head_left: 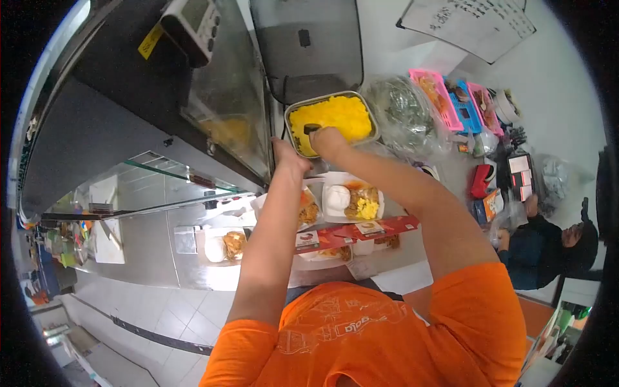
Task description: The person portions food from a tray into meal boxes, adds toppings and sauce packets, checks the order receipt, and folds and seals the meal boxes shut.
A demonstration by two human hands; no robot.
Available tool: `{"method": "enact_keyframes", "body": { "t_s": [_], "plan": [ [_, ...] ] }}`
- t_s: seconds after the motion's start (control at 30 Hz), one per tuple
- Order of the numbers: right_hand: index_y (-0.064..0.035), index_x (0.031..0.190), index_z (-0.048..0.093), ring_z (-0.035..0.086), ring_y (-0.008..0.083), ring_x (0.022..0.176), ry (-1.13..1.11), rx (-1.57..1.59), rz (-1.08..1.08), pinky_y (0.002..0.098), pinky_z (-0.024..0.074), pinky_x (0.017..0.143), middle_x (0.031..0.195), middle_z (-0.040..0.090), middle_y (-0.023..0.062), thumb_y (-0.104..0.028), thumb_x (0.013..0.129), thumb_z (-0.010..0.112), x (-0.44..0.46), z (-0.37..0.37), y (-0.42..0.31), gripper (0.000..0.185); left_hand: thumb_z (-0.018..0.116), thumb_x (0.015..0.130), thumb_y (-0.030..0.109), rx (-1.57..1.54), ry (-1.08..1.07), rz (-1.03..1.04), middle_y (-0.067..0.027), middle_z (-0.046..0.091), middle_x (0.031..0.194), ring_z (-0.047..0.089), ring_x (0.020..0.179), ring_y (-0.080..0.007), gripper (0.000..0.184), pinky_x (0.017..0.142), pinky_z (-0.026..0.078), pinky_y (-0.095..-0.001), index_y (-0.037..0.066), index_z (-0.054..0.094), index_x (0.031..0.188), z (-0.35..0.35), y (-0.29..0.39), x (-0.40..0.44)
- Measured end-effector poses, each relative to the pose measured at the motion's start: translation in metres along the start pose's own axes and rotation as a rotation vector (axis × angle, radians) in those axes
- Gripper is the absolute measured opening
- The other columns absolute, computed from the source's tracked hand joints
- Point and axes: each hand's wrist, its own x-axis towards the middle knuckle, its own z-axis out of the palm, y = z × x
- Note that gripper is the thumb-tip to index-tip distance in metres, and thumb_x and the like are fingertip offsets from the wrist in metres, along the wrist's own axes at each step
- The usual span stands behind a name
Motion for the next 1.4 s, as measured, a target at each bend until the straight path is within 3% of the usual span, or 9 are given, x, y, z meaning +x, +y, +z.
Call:
{"method": "enact_keyframes", "body": {
  "t_s": [0.2, 0.43, 0.5, 0.63, 0.7, 0.77, 0.9, 1.1, 1.4],
  "plan": [
    [-0.0069, 0.094, 0.076, 0.073, 0.0309, 0.092, -0.303, 0.163, 0.0, 0.0432, 0.0576, 0.075, 0.097, 0.075, 0.0147, -0.02, 0.088, 0.061, 0.019, -0.005, -0.017, 0.021, 0.026, 0.097, 0.069, -0.201, -0.124, 0.01, -0.0209, 0.039, 0.154, 0.039, 0.142, -0.0364, 0.086, 0.117, 0.031, -0.0465, 0.002, 0.037, 0.15, 0.0, -0.005, -0.02],
    [-0.0025, 0.096, 0.072, 0.07, 0.0356, 0.085, -0.373, 0.371, -0.26, 0.0475, 0.054, 0.075, 0.092, 0.073, 0.0153, -0.02, 0.088, 0.059, 0.053, 0.024, 0.017, 0.023, 0.03, 0.097, 0.069, -0.18, -0.104, -0.03, -0.0198, 0.041, 0.152, 0.043, 0.138, -0.035, 0.084, 0.116, 0.03, -0.0474, 0.003, 0.039, 0.148, -0.002, -0.007, -0.015],
    [-0.0012, 0.095, 0.068, 0.067, 0.0308, 0.078, 0.12, 0.55, -0.825, 0.0443, 0.0523, 0.074, 0.087, 0.071, 0.0139, -0.021, 0.095, 0.055, 0.062, 0.059, 0.036, 0.024, 0.03, 0.097, 0.068, -0.184, -0.074, -0.052, -0.0191, 0.044, 0.151, 0.045, 0.136, -0.0341, 0.082, 0.116, 0.031, -0.0466, 0.003, 0.042, 0.146, 0.002, -0.004, -0.021],
    [-0.0009, 0.093, 0.067, 0.06, 0.0221, 0.07, -0.202, 0.794, -0.669, 0.0371, 0.0499, 0.07, 0.082, 0.068, 0.0109, -0.024, 0.101, 0.052, 0.042, 0.032, 0.07, 0.029, 0.035, 0.098, 0.065, -0.072, -0.303, 0.074, -0.023, 0.042, 0.151, 0.044, 0.138, -0.0348, 0.088, 0.119, 0.028, -0.0458, -0.008, 0.032, 0.148, 0.005, -0.006, -0.032],
    [-0.0008, 0.092, 0.066, 0.054, 0.015, 0.068, -0.361, 1.113, -0.214, 0.0315, 0.0458, 0.065, 0.08, 0.064, 0.0061, -0.029, 0.104, 0.053, 0.022, 0.022, 0.079, 0.033, 0.039, 0.102, 0.052, -0.076, -0.262, 0.1, -0.0194, 0.05, 0.145, 0.049, 0.134, -0.0306, 0.069, 0.114, 0.035, -0.042, -0.003, 0.043, 0.143, 0.018, -0.009, -0.057],
    [-0.0014, 0.093, 0.066, 0.052, 0.0132, 0.067, -0.333, 1.151, -0.108, 0.0297, 0.0444, 0.063, 0.079, 0.063, 0.0034, -0.03, 0.103, 0.054, 0.007, 0.006, 0.086, 0.033, 0.05, 0.1, 0.035, 1.012, 0.071, 0.703, -0.0154, 0.064, 0.13, 0.061, 0.117, -0.024, 0.045, 0.102, 0.044, -0.0361, 0.003, 0.058, 0.131, 0.023, -0.022, -0.119],
    [-0.0044, 0.094, 0.065, 0.047, 0.0083, 0.064, -0.208, 1.338, 0.02, 0.0248, 0.0396, 0.058, 0.074, 0.054, -0.0034, -0.033, 0.103, 0.057, -0.026, -0.015, 0.094, 0.031, 0.06, 0.095, 0.022, 1.572, -0.389, 0.488, -0.0219, 0.06, 0.132, 0.064, 0.113, -0.0285, 0.038, 0.09, 0.052, -0.0341, 0.004, 0.063, 0.128, -0.03, -0.052, -0.199],
    [-0.009, 0.098, 0.061, 0.041, 0.0032, 0.063, -0.469, 1.721, -0.008, 0.0209, 0.0337, 0.055, 0.074, 0.045, -0.0082, -0.032, 0.104, 0.054, -0.106, -0.075, 0.051, 0.025, 0.059, 0.096, 0.03, 1.836, -0.784, 0.657, -0.0217, 0.037, 0.155, 0.038, 0.142, -0.0385, 0.053, 0.113, 0.037, -0.0452, 0.008, 0.049, 0.144, -0.088, -0.133, -0.253],
    [-0.0028, 0.1, 0.056, 0.065, 0.0333, 0.083, -0.067, 0.672, -0.102, 0.047, 0.051, 0.071, 0.085, 0.061, 0.0166, -0.013, 0.092, 0.056, -0.171, -0.037, -0.096, 0.013, 0.055, 0.097, 0.039, 2.04, -0.697, 0.579, -0.0173, 0.039, 0.155, 0.032, 0.145, -0.0397, 0.052, 0.115, 0.024, -0.0619, 0.012, 0.052, 0.142, -0.111, -0.154, -0.273]
  ]
}}
